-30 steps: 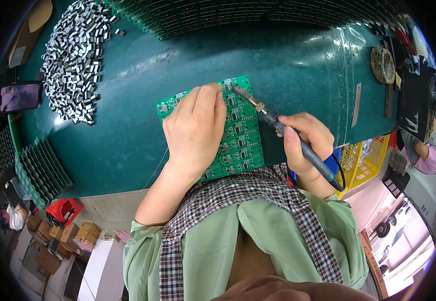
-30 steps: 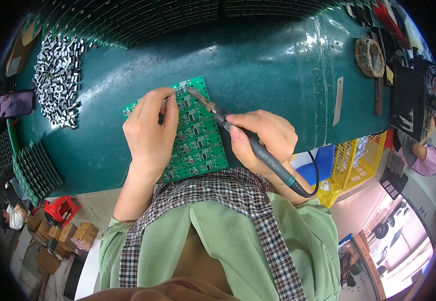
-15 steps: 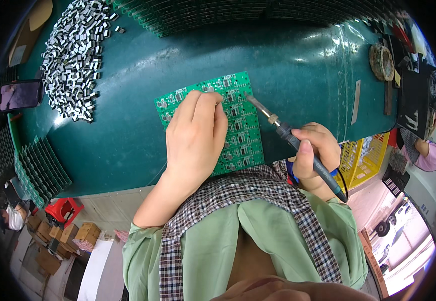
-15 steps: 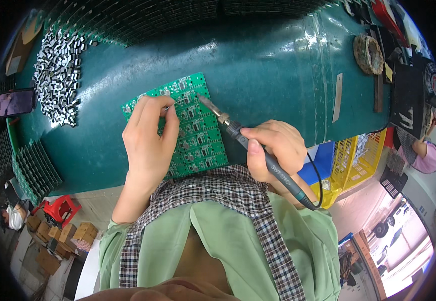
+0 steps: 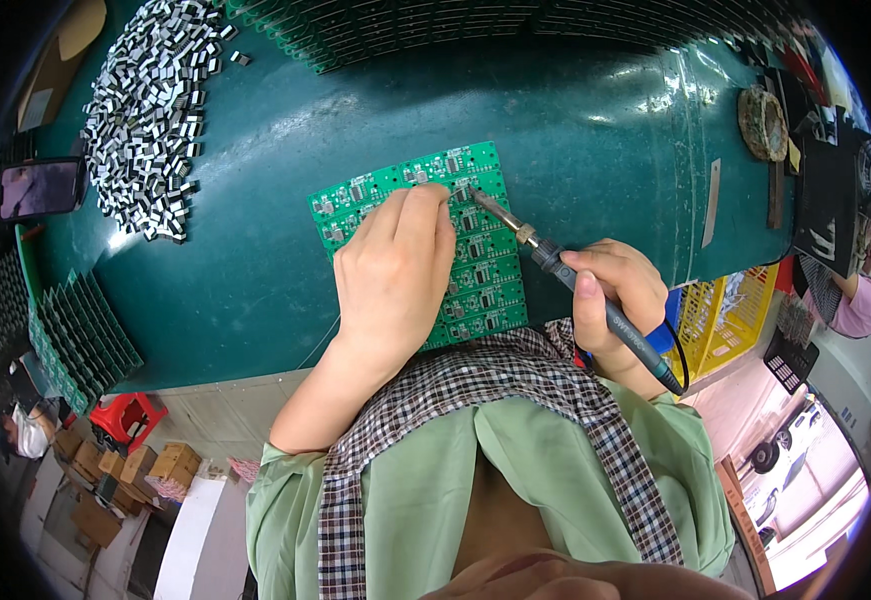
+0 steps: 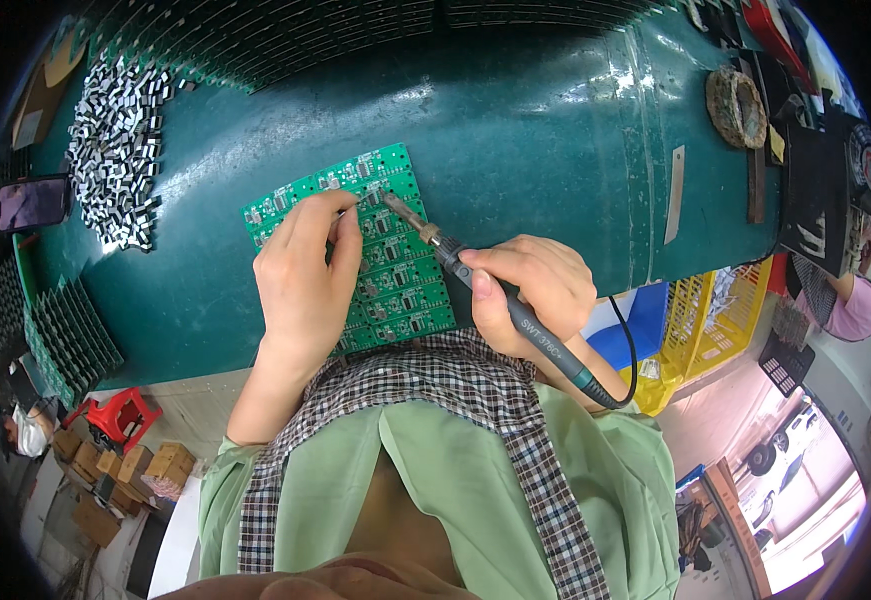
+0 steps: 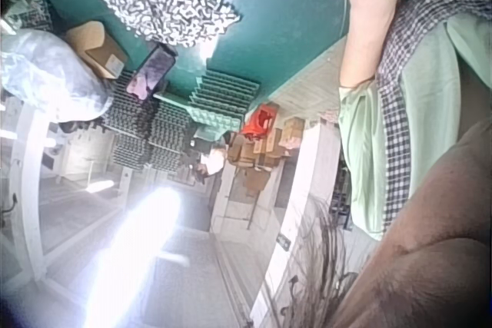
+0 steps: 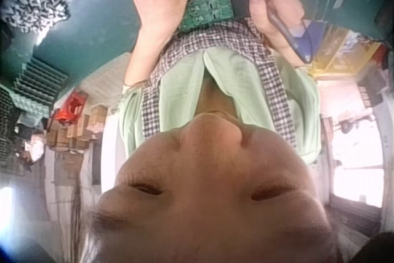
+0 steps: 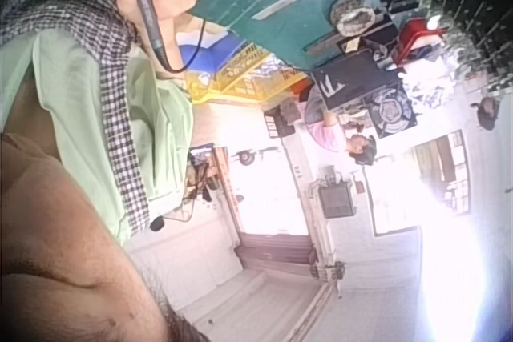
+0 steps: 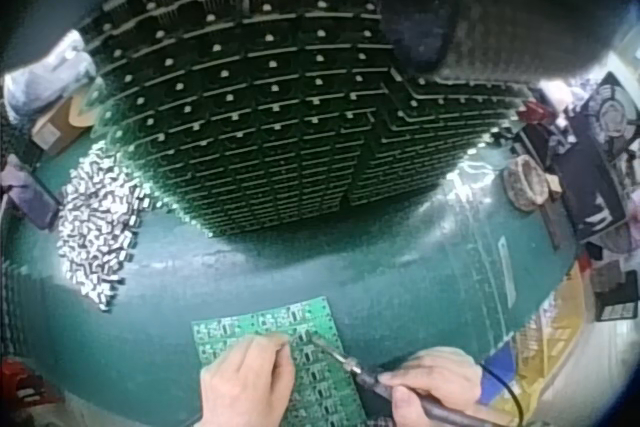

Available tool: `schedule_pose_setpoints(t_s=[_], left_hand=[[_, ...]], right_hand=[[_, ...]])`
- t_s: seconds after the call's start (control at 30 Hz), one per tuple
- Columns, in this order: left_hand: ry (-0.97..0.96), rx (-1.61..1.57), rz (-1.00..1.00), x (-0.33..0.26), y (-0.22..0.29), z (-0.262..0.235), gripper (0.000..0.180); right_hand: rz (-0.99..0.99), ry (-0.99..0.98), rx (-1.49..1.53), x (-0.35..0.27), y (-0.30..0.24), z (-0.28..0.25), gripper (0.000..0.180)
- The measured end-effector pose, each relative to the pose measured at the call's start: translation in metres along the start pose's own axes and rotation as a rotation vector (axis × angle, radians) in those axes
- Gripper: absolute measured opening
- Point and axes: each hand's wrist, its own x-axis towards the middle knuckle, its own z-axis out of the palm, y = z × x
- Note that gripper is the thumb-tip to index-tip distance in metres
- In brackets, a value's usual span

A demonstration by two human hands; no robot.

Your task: The person solders electronic components onto a green circuit board at a workbench. This is done using a soldering iron and solder wire.

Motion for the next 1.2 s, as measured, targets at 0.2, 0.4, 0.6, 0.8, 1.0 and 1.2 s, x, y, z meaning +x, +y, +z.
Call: schedule_pose_setpoints(t_s=[0.2, 0.4, 0.6, 0.8, 1.0, 1.2], left_hand=[[-0.054, 0.017, -0.018, 0.002, 0.005, 0.000, 0.013], [-0.103, 0.072, 0.040, 0.002, 0.005, 0.001, 0.011], [-0.033, -0.078, -0.004, -0.009, 0.003, -0.003, 0.015], [-0.027, 0.002, 0.038, -0.015, 0.004, -0.001, 0.017], [-0.016, 0.008, 0.034, -0.015, 0.007, 0.000, 0.017], [-0.076, 0.046, 0.056, -0.015, 0.008, 0.001, 0.016]], right_hand=[[-0.016, -0.016, -0.012, -0.005, -0.001, -0.001, 0.009], [-0.005, -0.010, 0.010, -0.013, -0.005, 0.000, 0.009], [-0.037, 0.071, 0.020, -0.019, -0.003, -0.010, 0.010], [-0.069, 0.001, 0.022, -0.017, -0.002, -0.009, 0.009], [-0.075, -0.026, 0.047, -0.017, -0.001, -0.006, 0.009], [-0.088, -0.051, 0.035, -0.021, -0.004, -0.007, 0.010]])
